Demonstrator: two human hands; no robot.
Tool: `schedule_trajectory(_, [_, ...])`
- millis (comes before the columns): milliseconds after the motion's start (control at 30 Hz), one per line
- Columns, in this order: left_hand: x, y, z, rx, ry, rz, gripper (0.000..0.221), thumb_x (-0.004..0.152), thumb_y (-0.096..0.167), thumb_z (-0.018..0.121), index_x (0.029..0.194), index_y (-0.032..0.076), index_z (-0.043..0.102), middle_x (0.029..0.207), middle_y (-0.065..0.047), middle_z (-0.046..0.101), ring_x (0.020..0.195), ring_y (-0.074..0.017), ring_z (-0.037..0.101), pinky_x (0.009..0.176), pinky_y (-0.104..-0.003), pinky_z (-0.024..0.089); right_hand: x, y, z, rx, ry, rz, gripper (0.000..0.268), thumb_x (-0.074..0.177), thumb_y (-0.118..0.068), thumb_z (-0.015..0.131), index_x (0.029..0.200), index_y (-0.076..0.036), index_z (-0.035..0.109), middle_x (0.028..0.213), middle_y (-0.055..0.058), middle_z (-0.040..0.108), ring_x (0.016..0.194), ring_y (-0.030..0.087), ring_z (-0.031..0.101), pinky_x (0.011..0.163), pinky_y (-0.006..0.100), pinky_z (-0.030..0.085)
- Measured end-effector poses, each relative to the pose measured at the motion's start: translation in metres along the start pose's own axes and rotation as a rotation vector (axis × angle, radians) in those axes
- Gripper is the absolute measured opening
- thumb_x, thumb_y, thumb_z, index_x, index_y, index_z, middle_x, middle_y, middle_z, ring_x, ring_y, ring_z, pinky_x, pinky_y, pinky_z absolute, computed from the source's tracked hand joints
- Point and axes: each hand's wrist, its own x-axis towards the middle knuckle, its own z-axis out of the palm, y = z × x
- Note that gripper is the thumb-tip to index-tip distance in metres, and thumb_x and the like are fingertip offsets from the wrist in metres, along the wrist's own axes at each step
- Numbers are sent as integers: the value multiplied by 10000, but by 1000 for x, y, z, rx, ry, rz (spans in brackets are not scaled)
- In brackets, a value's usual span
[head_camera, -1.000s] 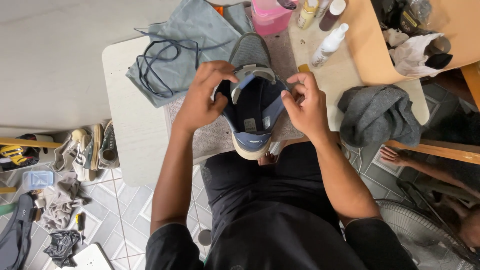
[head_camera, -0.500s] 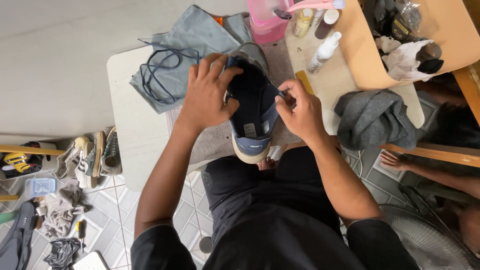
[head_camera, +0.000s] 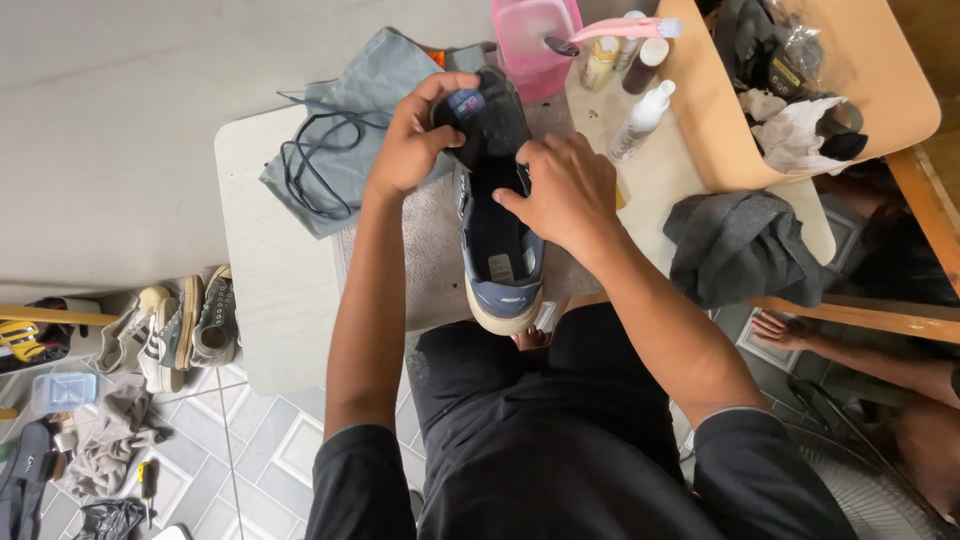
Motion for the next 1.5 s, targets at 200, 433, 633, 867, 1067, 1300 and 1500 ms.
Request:
schedule_trajectory(200, [-14, -35, 7, -531, 158, -14, 544, 943, -29, 685, 1416, 140, 477, 1127, -124, 676, 956, -193, 650, 802, -282, 566, 41, 21, 28, -109, 168, -5, 298, 976, -332, 735, 783, -124, 644, 720, 58, 674, 695, 371, 661, 496, 484, 463])
schedule_trajectory(433, [-23, -67, 12, -571, 213, -21, 352, 977, 241, 717, 1245, 23, 651, 1092, -38, 713, 1003, -138, 679, 865, -255, 545, -27, 72, -19, 853, 162, -318, 177, 1033, -159, 725, 917, -31, 691, 812, 41, 641, 706, 105, 504, 657, 257, 383])
schedule_trajectory(633, [-23, -62, 14, -476, 214, -38, 354, 983, 358, 689, 1151, 46, 682, 984, 12, 666, 907, -96, 623, 760, -218, 473, -117, 143, -35, 1028, 272, -349, 99, 957, -124, 688, 975, -27, 684, 583, -24, 467, 655, 124, 546, 712, 268, 525])
schedule_trajectory(867, [-24, -52, 15, -326, 59, 54, 328, 868, 77, 811, 1131, 97, 616, 1006, 31, 650, 931, -65, 587, 833, -225, 470, -169, 137, -49, 158, -261, 189, 416, 930, -310, 647, 1295, -130, 562, 1243, 54, 629, 1090, 236, 642, 855, 404, 553])
schedule_trajectory(1067, [-22, -58, 17, -285, 274, -32, 295, 1010, 237, 648, 791, 178, 459, 726, 97, 317, 673, -35, 335, 626, -224, 287, -154, 77, -65, 257, -99, 15, 535, 899, -320, 687, 1401, -163, 590, 1176, 18, 743, 948, 149, 711, 691, 336, 592])
schedule_trajectory(1300, [-19, -107, 22, -331, 546, -5, 280, 1052, 153, 611, 787, 84, 669, 606, -4, 549, 566, -51, 555, 526, -185, 450, -54, 12, -10, 282, 229, -144, 679, 882, -451, 817, 1355, 2, 640, 967, 230, 742, 796, 360, 746, 578, 455, 586])
schedule_trajectory(1500, [-20, -30, 34, -69, 468, 30, 197, 1038, 316, 614, 973, 132, 643, 740, 119, 292, 706, -33, 250, 639, -220, 218, -44, 36, 39, 461, 241, 17, 256, 973, -194, 642, 1176, -41, 681, 777, 48, 709, 583, 220, 624, 579, 369, 484])
